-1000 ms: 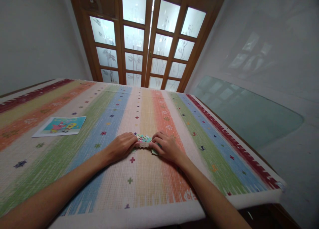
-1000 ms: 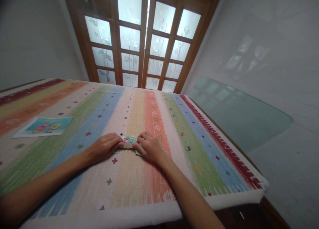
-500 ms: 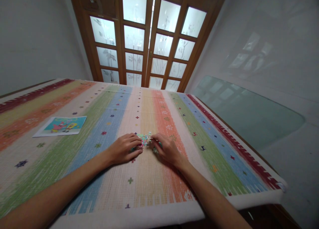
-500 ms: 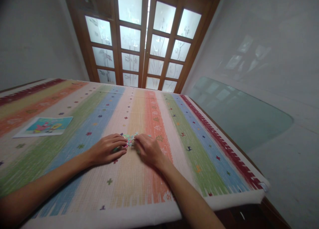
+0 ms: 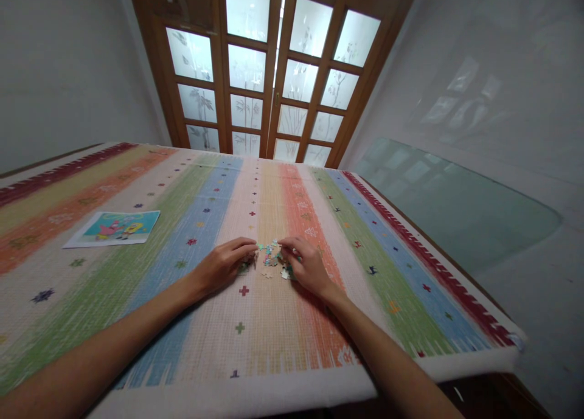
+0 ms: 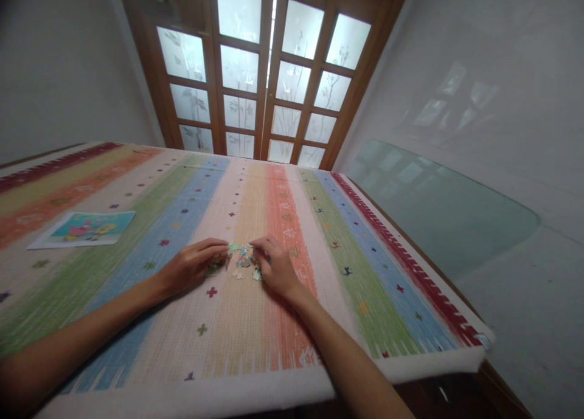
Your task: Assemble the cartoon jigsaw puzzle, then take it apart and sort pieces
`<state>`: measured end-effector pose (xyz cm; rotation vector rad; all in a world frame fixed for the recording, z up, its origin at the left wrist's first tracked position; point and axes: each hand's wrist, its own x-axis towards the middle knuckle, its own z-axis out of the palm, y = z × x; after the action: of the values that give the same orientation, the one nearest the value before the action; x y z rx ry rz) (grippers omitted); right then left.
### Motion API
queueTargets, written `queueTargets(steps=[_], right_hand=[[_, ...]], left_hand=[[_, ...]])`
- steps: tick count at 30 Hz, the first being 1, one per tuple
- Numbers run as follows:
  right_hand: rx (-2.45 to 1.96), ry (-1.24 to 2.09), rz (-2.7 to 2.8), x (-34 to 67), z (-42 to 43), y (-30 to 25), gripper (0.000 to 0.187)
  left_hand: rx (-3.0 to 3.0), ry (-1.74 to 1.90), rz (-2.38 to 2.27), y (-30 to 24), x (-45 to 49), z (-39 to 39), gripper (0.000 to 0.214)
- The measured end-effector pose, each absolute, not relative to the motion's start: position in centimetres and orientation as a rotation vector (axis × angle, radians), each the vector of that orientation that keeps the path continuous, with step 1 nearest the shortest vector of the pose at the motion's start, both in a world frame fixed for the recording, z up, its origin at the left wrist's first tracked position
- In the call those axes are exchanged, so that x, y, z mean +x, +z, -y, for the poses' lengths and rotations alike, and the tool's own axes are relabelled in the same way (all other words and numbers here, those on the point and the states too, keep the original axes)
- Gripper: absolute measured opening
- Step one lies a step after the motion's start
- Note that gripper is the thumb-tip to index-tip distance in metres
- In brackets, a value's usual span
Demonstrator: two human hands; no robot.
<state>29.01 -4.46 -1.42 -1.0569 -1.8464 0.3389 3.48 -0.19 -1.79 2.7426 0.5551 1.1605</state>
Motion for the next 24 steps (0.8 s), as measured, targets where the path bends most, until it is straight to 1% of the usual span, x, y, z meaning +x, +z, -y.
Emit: queueTargets(steps=[3,9,12,17,21,24], right_hand=[[-1.073,0.401,1.809,29.0,4.4,-1.6,0.018],[-1.127,0.427,1.751,29.2,4.3,-1.8,0.017],[-1.145,0.452,1.725,29.4,4.2,-1.8,0.019],[-1.159,0.531,1.746,29.5,4.2,-1.6,0.026],[-1.205,0.532,1.753,29.4,4.3,-1.5,0.021],[-1.213,0.458,1.823,29.6,4.4,-1.4,0.02]], left_hand=[[2.772,1.132,-0.574,-1.7,3.3,0.0,0.032],[2.858,0.906,-0.574,-0.4,2.8,0.5,0.04],[2.881,0.848,-0.592,0.0,2.6,0.6,0.036],[2.885,0.857,-0.582,-0.2,2.6,0.4,0.024],[2.926,0.916,-0.535,-0.6,2.8,0.0,0.023],[2.944,0.992,-0.518,-1.0,2.8,-0.3,0.025]])
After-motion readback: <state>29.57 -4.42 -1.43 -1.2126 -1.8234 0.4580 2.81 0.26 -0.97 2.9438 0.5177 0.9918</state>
